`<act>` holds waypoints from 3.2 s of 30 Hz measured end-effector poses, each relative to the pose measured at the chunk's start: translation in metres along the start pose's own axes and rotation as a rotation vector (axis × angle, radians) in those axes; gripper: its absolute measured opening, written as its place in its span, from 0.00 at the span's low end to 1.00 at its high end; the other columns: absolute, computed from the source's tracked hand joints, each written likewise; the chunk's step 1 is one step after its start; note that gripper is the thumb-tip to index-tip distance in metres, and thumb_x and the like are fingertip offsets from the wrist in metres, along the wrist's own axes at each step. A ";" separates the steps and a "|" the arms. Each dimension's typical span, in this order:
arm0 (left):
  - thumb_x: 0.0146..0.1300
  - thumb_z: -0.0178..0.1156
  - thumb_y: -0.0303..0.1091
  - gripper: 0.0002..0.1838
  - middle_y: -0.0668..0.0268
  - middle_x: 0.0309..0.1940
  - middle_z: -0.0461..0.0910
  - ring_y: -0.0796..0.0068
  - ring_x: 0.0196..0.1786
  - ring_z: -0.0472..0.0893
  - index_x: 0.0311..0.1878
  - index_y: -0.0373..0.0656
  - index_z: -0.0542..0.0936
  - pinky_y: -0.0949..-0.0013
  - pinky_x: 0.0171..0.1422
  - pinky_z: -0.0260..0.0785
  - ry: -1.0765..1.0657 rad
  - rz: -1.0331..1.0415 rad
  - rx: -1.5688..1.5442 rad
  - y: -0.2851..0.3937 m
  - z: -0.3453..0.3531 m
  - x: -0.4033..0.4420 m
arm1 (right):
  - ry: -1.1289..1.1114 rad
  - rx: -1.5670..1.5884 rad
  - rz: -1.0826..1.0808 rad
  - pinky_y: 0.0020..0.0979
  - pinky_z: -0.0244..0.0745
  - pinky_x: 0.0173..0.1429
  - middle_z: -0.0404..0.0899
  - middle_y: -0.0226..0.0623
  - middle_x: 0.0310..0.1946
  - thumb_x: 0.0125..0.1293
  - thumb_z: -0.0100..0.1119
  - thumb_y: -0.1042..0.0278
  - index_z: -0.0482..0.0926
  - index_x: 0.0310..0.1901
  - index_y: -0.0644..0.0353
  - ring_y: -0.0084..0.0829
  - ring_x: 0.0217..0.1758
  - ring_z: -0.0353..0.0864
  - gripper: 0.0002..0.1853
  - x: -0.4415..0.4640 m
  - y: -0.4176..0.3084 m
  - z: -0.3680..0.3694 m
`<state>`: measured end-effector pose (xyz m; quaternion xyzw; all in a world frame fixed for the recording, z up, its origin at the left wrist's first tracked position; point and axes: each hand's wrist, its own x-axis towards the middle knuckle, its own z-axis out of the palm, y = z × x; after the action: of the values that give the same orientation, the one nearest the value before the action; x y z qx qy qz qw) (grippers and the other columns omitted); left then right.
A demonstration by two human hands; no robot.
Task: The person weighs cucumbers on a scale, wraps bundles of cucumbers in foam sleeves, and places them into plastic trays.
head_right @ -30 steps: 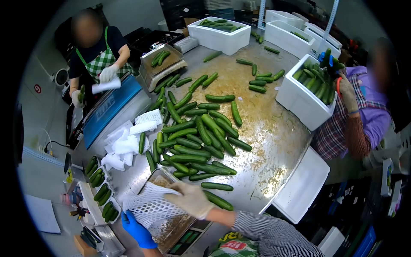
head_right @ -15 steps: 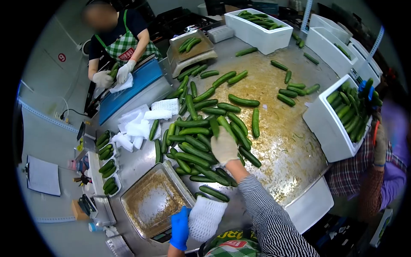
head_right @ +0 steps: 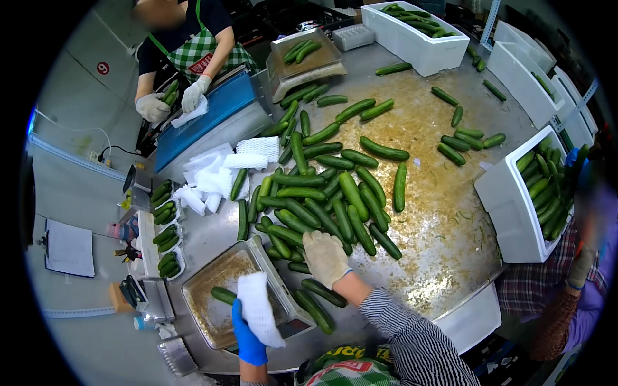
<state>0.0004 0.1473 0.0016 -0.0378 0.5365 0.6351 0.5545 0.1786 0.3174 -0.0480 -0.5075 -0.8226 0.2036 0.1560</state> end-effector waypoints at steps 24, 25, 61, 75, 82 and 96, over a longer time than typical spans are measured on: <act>0.71 0.59 0.36 0.23 0.58 0.51 0.81 0.73 0.50 0.78 0.61 0.27 0.75 0.69 0.57 0.71 0.307 0.364 0.752 0.030 -0.103 -0.009 | 0.082 -0.118 0.150 0.42 0.80 0.45 0.81 0.43 0.38 0.54 0.68 0.61 0.75 0.48 0.58 0.45 0.42 0.84 0.21 0.020 0.004 0.020; 0.71 0.59 0.36 0.23 0.58 0.51 0.81 0.73 0.50 0.78 0.60 0.27 0.75 0.68 0.57 0.71 0.322 0.371 0.734 0.032 -0.113 -0.011 | 0.084 -0.056 0.162 0.43 0.80 0.46 0.82 0.46 0.38 0.53 0.69 0.60 0.76 0.48 0.60 0.48 0.42 0.84 0.23 0.018 0.004 0.017; 0.74 0.56 0.31 0.12 0.65 0.44 0.82 0.79 0.42 0.78 0.52 0.32 0.79 0.73 0.48 0.73 0.371 0.756 0.293 0.077 -0.118 -0.070 | 0.031 0.622 -0.235 0.38 0.76 0.59 0.79 0.55 0.52 0.69 0.57 0.58 0.72 0.64 0.66 0.44 0.52 0.82 0.26 -0.014 -0.155 -0.011; 0.68 0.63 0.41 0.22 0.51 0.56 0.81 0.55 0.50 0.83 0.59 0.35 0.78 0.55 0.55 0.75 1.263 0.949 1.863 0.192 -0.411 -0.007 | 0.539 1.388 0.321 0.34 0.86 0.46 0.83 0.43 0.50 0.74 0.55 0.60 0.70 0.63 0.69 0.34 0.44 0.87 0.24 -0.082 -0.145 -0.068; 0.60 0.65 0.35 0.16 0.49 0.46 0.83 0.48 0.47 0.82 0.50 0.38 0.83 0.53 0.51 0.75 0.925 0.517 1.795 0.207 -0.579 -0.009 | 0.601 1.493 0.431 0.38 0.82 0.55 0.79 0.41 0.56 0.73 0.57 0.63 0.69 0.66 0.65 0.36 0.54 0.83 0.24 -0.126 -0.113 -0.025; 0.44 0.65 0.31 0.09 0.44 0.23 0.81 0.47 0.26 0.82 0.24 0.34 0.84 0.53 0.34 0.73 0.904 0.594 1.914 0.226 -0.565 0.002 | 0.646 1.505 0.489 0.38 0.81 0.55 0.80 0.39 0.54 0.72 0.59 0.64 0.70 0.63 0.65 0.36 0.52 0.83 0.23 -0.135 -0.109 -0.007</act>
<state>-0.4774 -0.2172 -0.0933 0.3093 0.9485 -0.0078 -0.0679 0.1568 0.1536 0.0047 -0.4652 -0.2510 0.5689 0.6300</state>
